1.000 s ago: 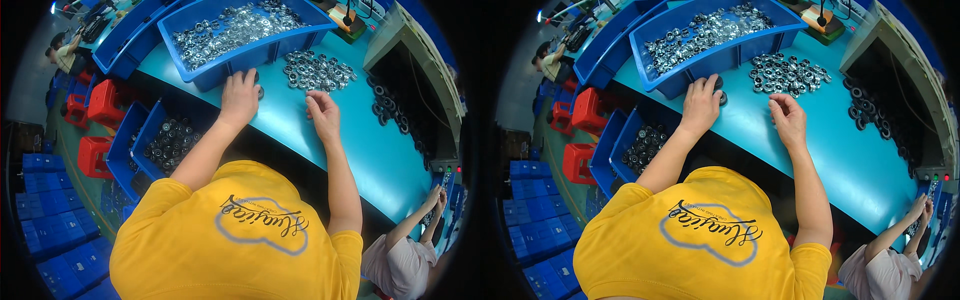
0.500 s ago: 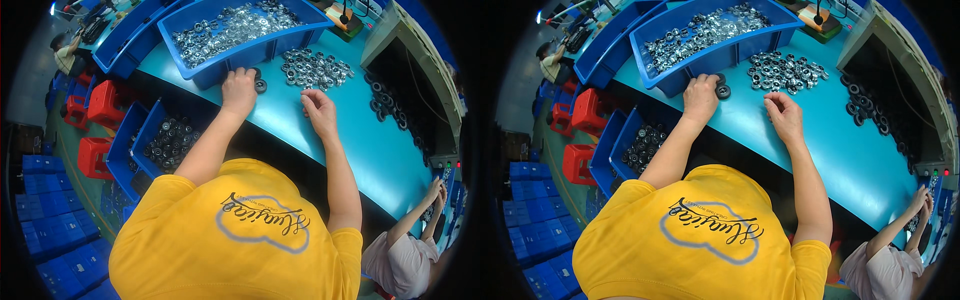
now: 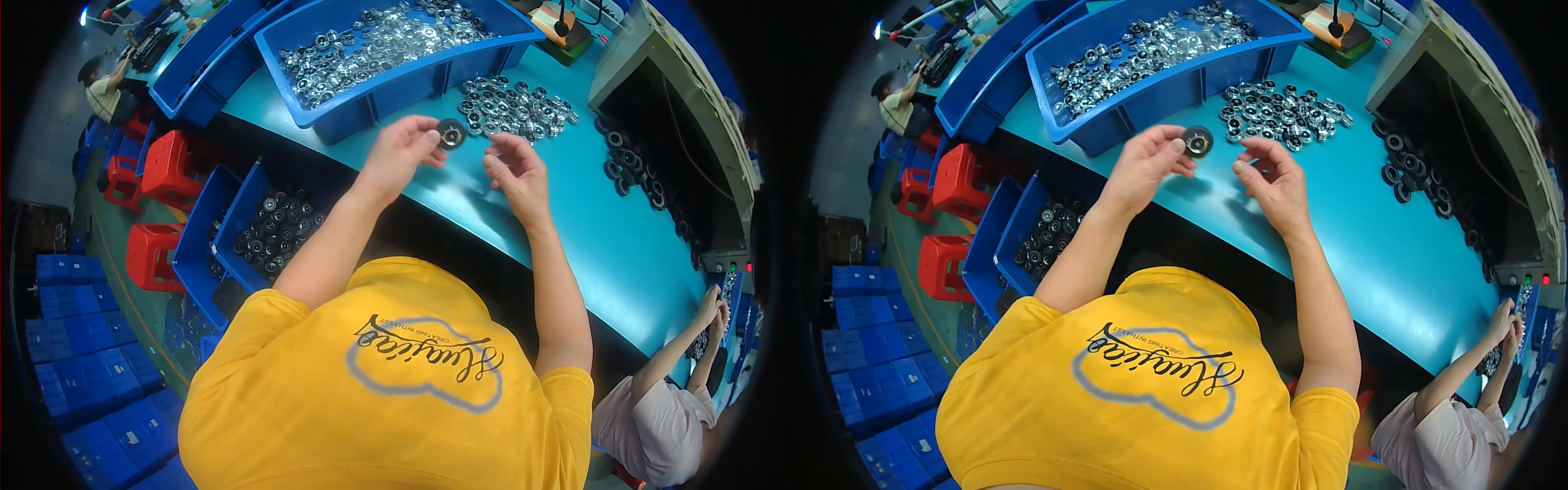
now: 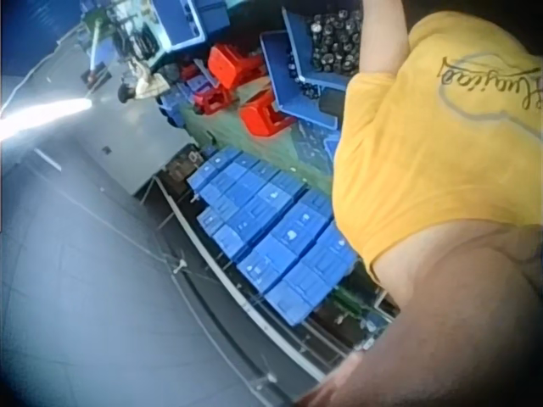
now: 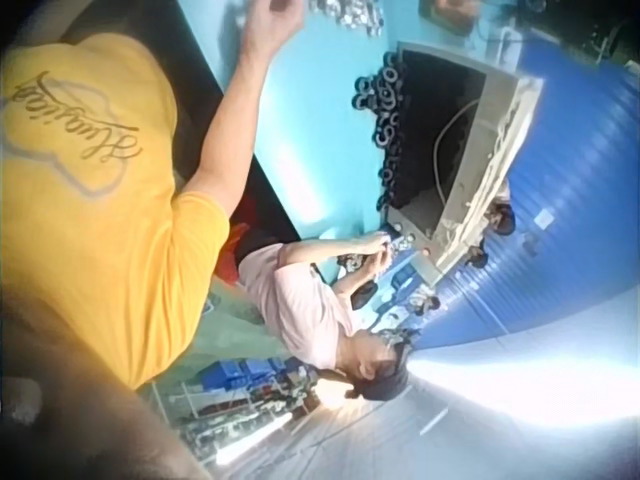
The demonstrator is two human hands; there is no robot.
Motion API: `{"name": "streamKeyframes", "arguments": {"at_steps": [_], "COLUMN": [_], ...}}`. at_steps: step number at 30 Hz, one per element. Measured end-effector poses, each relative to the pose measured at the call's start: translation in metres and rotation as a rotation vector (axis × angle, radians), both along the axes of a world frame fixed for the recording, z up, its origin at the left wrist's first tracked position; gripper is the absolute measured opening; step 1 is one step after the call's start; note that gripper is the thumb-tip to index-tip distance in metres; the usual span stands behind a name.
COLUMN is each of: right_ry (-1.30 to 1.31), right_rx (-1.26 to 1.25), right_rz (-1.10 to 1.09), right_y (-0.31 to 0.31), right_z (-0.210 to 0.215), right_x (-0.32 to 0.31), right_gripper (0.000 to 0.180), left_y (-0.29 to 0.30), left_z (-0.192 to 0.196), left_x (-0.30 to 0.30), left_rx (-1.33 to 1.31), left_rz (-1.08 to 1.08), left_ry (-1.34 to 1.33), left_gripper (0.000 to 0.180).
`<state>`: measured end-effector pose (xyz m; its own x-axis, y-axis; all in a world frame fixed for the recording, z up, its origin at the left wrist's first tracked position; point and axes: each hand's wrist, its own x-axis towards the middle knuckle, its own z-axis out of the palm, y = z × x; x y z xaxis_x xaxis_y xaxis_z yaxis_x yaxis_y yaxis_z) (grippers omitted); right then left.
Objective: Assembling metal bearings into rubber wheel parts at a factory workstation.
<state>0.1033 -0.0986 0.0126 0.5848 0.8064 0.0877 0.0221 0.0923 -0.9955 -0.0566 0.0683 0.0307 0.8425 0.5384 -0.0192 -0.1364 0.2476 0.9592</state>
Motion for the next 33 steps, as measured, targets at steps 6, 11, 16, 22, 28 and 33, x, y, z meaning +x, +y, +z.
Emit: {"name": "streamKeyframes", "arguments": {"at_steps": [6,11,16,22,28,33], "right_ry": [0.034,0.024,-0.063,0.148,0.155,0.097], "right_rx": [0.107,0.092,0.110,0.036,0.146,0.109], "right_rz": [0.128,0.129,0.165,0.199,0.160,0.079], "right_y": [0.000,-0.002,-0.001,-0.002,-0.002,0.000], "right_z": [0.005,-0.003,-0.002,-0.006,-0.005,-0.009], "right_x": [-0.004,0.002,0.002,0.003,0.003,0.000], "right_gripper": [0.059,0.046,0.042,0.043,0.037,0.027], "left_y": [-0.023,-0.030,-0.024,-0.028,-0.034,-0.040], "left_z": [-0.006,-0.003,-0.004,-0.008,-0.005,-0.014], "left_x": [0.010,0.016,0.017,0.020,0.018,0.021], "left_rx": [-0.010,0.049,0.073,0.122,0.181,0.455], "left_rz": [-0.124,-0.130,-0.133,-0.083,-0.123,0.031], "left_ry": [0.062,0.046,0.065,0.070,0.002,0.083], "left_gripper": [0.031,0.026,0.023,0.023,0.032,0.036]}}
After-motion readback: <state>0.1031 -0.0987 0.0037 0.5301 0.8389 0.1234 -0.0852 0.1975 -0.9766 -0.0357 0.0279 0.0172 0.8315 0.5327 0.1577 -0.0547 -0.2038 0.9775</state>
